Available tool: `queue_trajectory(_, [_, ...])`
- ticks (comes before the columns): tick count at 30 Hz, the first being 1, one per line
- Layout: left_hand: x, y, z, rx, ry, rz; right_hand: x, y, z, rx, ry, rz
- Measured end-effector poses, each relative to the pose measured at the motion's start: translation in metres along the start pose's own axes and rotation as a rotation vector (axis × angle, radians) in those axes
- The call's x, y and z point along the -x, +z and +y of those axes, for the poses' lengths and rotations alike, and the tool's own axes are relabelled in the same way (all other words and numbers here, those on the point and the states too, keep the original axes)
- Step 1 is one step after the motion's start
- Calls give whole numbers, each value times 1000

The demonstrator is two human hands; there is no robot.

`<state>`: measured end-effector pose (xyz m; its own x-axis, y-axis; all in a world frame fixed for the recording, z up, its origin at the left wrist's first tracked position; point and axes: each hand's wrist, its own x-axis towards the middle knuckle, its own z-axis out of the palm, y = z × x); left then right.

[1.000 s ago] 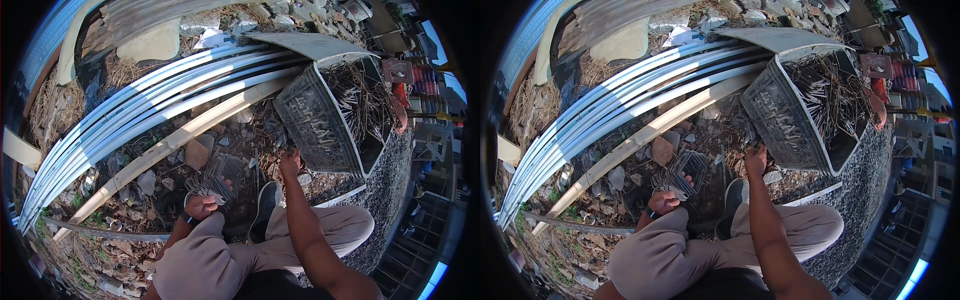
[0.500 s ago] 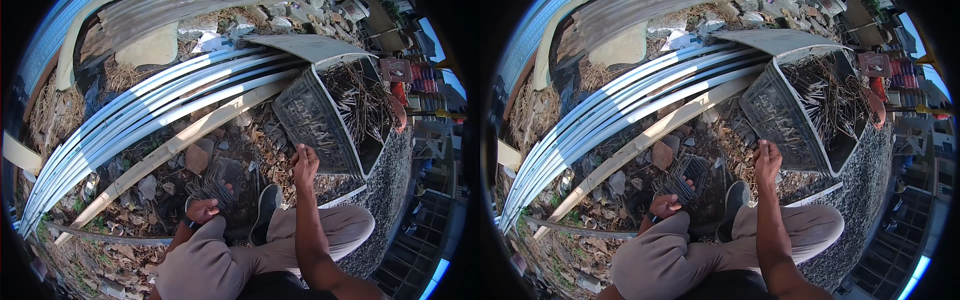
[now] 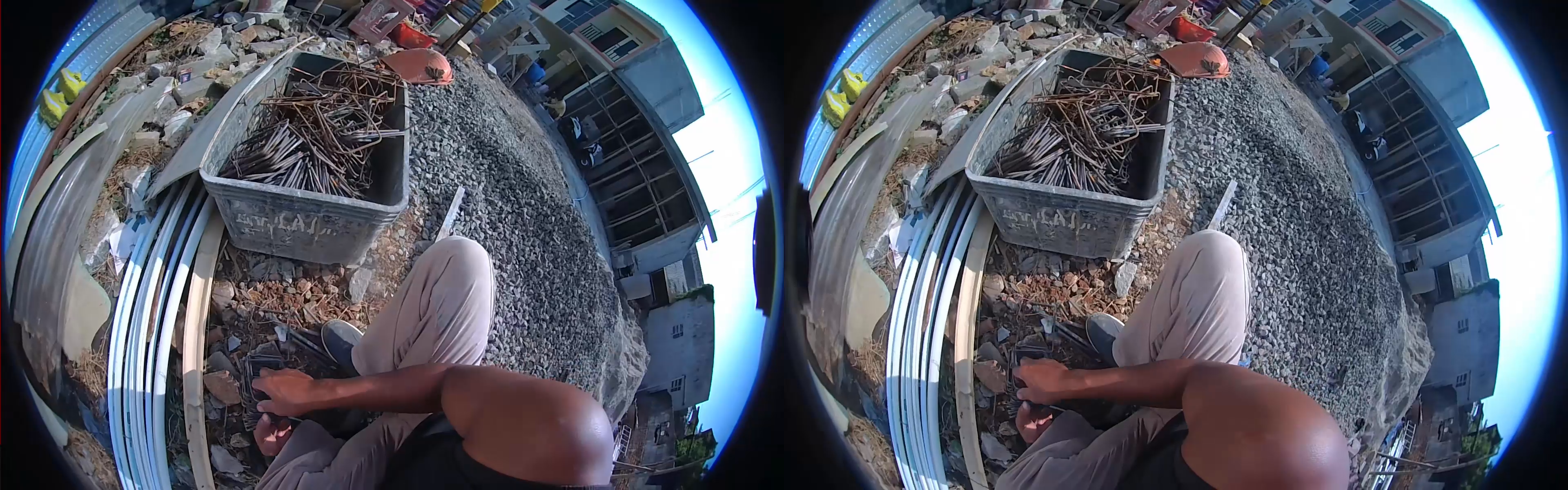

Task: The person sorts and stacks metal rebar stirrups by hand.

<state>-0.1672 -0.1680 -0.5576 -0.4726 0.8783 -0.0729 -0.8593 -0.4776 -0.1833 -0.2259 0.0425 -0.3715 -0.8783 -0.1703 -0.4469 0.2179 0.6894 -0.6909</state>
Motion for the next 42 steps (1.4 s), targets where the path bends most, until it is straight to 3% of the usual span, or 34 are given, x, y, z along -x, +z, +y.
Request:
queue_trajectory(4, [-12,62,-10,-161,28,207,-7,17,2,-26,-17,-8])
queue_trajectory(6, [-11,54,-12,15,27,188,-9,14,0,-1,-20,-16])
queue_trajectory(10, [0,16,-8,79,3,147,-8,15,6,66,-79,27])
queue_trajectory(15, [-1,35,1,27,-240,32,-2,3,7,131,-147,-2])
queue_trajectory(18, [15,1,4,-17,-338,144,-4,17,19,245,-178,34])
queue_trajectory(20, [-5,54,-7,116,-182,204,-4,14,14,268,-164,31])
queue_trajectory(23, [-9,70,-8,134,-139,319,-3,11,9,195,-117,64])
queue_trajectory(31, [6,46,0,113,-239,63,-15,17,54,-42,-179,57])
queue_trajectory(32, [4,35,-2,97,-195,56,-19,12,55,-117,-209,36])
queue_trajectory(33, [-5,37,-4,80,-133,54,-21,-7,52,-376,-19,-163])
queue_trajectory(35, [-7,60,-7,-57,118,168,-35,-6,75,-519,100,50])
queue_trajectory(36, [-22,88,-16,-164,290,279,-42,-12,88,-250,137,281])
queue_trajectory(40, [-16,68,-14,-185,239,208,-71,-23,173,-109,456,619])
queue_trajectory(42, [-14,66,-13,-182,211,223,-82,-29,192,13,521,598])
